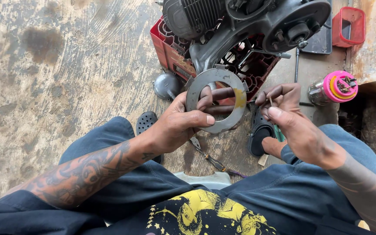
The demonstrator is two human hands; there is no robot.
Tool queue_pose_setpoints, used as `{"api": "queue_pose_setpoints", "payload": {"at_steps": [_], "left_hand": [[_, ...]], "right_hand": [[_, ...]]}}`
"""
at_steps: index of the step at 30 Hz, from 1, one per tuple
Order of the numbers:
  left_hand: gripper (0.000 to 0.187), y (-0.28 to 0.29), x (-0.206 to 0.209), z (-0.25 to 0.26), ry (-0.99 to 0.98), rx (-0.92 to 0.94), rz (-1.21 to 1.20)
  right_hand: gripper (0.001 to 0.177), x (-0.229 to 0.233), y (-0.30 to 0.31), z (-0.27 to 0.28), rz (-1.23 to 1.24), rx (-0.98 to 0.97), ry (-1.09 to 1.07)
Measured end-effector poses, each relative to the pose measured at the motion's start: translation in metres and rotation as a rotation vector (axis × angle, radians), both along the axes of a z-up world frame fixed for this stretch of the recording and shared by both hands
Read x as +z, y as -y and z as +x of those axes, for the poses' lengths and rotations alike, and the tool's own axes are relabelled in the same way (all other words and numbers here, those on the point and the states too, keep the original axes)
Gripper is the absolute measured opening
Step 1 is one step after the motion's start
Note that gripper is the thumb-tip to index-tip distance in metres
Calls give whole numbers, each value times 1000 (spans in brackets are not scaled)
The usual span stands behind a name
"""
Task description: The person sits on the floor and uses a small tool to scrape and clean a circular metal part, likely a brake shoe, held in their left hand. They rotate the part to access different areas and continue scraping the surface throughout the video.
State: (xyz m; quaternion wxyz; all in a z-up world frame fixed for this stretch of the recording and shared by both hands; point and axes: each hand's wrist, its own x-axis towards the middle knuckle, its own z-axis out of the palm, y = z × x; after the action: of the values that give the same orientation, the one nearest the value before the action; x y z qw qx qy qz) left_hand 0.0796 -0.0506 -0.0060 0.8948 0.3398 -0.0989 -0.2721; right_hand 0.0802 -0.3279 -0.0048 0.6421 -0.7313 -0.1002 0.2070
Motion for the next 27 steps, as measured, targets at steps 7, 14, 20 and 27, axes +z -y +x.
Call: {"api": "queue_pose_setpoints", "payload": {"at_steps": [7, 14, 20, 27], "left_hand": [[28, 3, -9, 0, 71, 39, -42], [32, 3, -14, -9, 31, -23, -126], [39, 2, -2, -8, 125, 20, 143], [40, 5, 13, -10, 319, 67, 333]], "right_hand": [[19, 12, -11, -12, 173, -83, 74], [24, 22, -16, -17, -194, -32, 417], [30, 22, -11, -17, -513, 90, 721], [26, 22, -7, -15, -573, 188, 1033]]}}
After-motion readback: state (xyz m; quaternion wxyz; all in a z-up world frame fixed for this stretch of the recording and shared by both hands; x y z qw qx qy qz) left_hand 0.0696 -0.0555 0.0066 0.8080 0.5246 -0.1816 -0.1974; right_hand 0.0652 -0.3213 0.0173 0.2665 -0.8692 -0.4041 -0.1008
